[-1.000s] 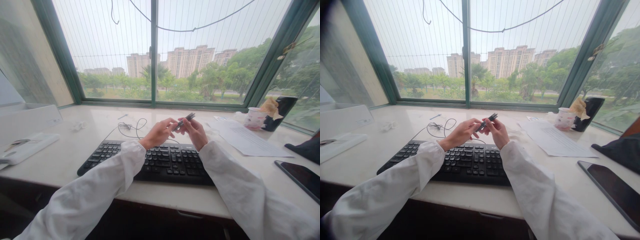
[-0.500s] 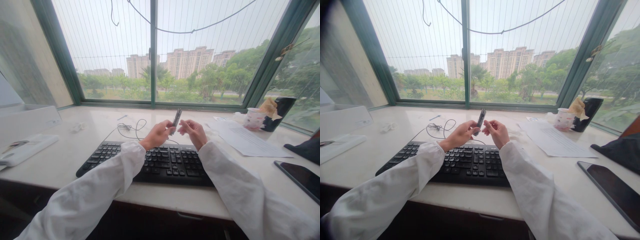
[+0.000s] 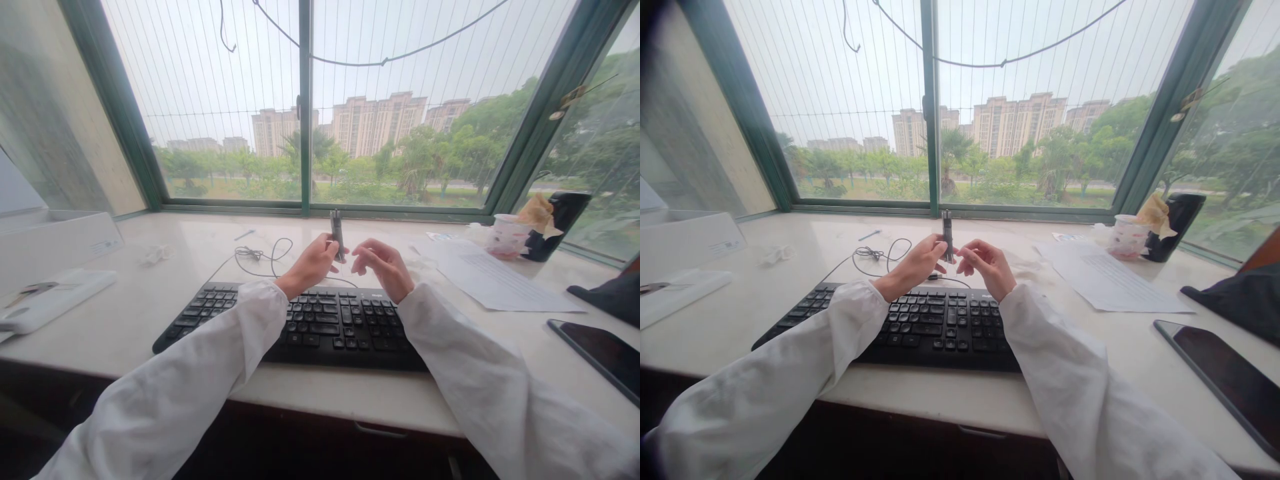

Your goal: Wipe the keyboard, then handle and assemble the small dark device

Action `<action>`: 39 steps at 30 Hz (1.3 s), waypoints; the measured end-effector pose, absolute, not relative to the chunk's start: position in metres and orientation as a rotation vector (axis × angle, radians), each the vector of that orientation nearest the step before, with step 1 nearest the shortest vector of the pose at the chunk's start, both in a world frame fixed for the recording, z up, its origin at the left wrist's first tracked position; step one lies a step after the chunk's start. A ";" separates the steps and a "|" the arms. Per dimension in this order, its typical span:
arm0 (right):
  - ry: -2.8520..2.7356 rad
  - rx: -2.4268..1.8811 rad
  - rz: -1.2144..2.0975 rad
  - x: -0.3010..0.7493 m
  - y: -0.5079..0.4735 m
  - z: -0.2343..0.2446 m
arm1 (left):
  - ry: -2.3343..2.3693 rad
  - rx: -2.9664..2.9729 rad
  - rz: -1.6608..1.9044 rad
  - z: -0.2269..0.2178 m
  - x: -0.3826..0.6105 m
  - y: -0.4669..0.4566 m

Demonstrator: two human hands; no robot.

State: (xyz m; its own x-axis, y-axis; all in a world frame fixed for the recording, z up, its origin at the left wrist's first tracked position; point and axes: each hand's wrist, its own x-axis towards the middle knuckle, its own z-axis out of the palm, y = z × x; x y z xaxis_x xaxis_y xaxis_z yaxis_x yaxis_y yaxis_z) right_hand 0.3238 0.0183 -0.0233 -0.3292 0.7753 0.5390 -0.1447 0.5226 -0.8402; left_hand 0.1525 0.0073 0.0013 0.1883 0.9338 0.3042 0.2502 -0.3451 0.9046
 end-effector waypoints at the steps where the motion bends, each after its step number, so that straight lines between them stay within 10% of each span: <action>1: -1.672 -0.564 1.024 0.324 0.018 -0.023 | 1.120 1.729 1.194 0.003 0.153 0.006; 39: -1.401 -0.526 1.090 0.323 0.032 -0.029 | 1.296 2.687 1.469 -0.004 0.150 -0.007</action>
State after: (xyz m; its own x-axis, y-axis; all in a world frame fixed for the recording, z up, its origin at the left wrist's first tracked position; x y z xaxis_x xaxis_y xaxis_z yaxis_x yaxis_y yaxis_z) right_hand 0.3229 0.0318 -0.0288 -0.1740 0.8403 0.5134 -0.2915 0.4541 -0.8419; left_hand 0.1498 -0.0065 -0.0042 0.3118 0.5440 0.7790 0.7052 -0.6820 0.1940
